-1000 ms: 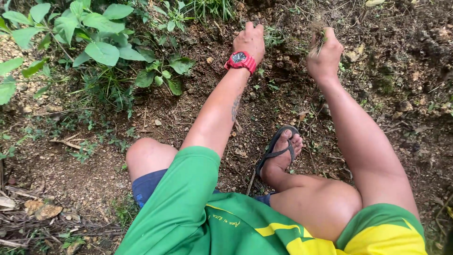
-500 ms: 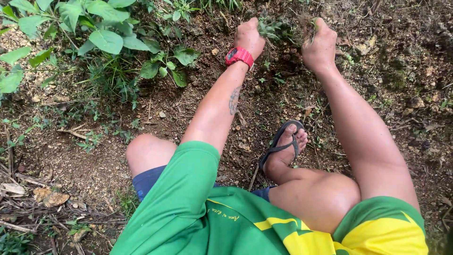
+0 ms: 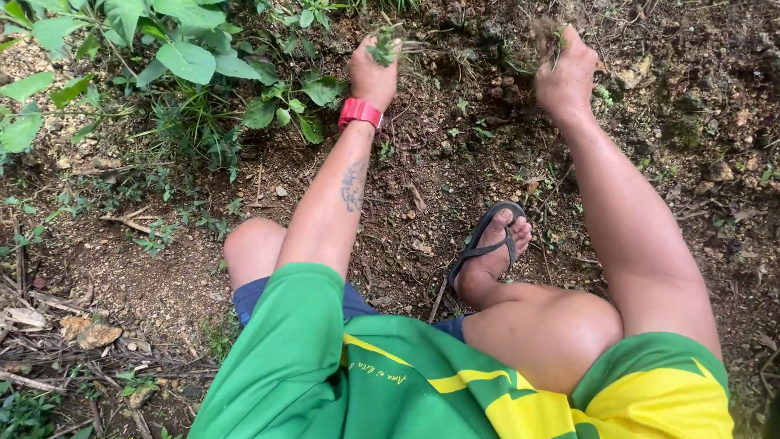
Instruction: Manually pulling weeds out of the soil in an outdoor garden area.
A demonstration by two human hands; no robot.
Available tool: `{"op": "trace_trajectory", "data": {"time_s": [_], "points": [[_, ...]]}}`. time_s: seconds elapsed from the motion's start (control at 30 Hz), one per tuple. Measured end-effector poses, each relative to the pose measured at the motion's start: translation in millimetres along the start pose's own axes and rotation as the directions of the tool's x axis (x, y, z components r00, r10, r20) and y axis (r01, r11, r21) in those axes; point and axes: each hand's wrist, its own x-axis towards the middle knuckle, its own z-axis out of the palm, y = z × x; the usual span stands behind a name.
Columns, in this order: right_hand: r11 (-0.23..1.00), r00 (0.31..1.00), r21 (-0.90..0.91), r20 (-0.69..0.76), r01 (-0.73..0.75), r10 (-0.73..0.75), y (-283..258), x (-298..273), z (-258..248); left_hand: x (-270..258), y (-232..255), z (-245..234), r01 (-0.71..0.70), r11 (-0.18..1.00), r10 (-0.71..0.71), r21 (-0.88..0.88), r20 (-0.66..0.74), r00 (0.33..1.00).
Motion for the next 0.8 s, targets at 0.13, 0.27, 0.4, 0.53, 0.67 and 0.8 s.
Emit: {"op": "trace_trajectory", "data": {"time_s": [0.13,0.27,0.4,0.53,0.67,0.8], "points": [[0.994,0.993,0.006,0.035,0.112,-0.112,-18.5,13.5,25.2,-5.7,26.9,-37.7,-0.088,0.996,0.088,-0.002,0.029,0.996],[0.876,0.912,-0.254,0.143,0.41,-0.385,-71.2,8.3,40.1,0.1,11.8,-37.8,0.025,0.999,-0.025,0.033,0.005,1.0],[0.707,0.838,-0.459,0.194,0.537,-0.51,-77.3,16.5,70.3,-16.2,4.4,-54.4,-0.005,0.996,0.008,0.084,-0.025,1.0],[0.598,0.83,-0.579,0.429,0.555,-0.356,-87.4,30.2,86.1,-40.6,-4.5,-76.3,0.082,0.994,-0.083,0.073,0.011,0.996],[0.53,0.815,-0.63,0.519,0.568,-0.257,-95.1,33.9,77.6,-57.4,-23.7,-79.6,0.247,0.969,-0.246,-0.005,0.095,0.965],[0.507,0.796,-0.63,0.561,0.588,-0.226,-89.7,38.9,78.2,-65.9,-23.6,-83.7,0.206,0.978,-0.205,-0.009,0.086,0.975]]}}
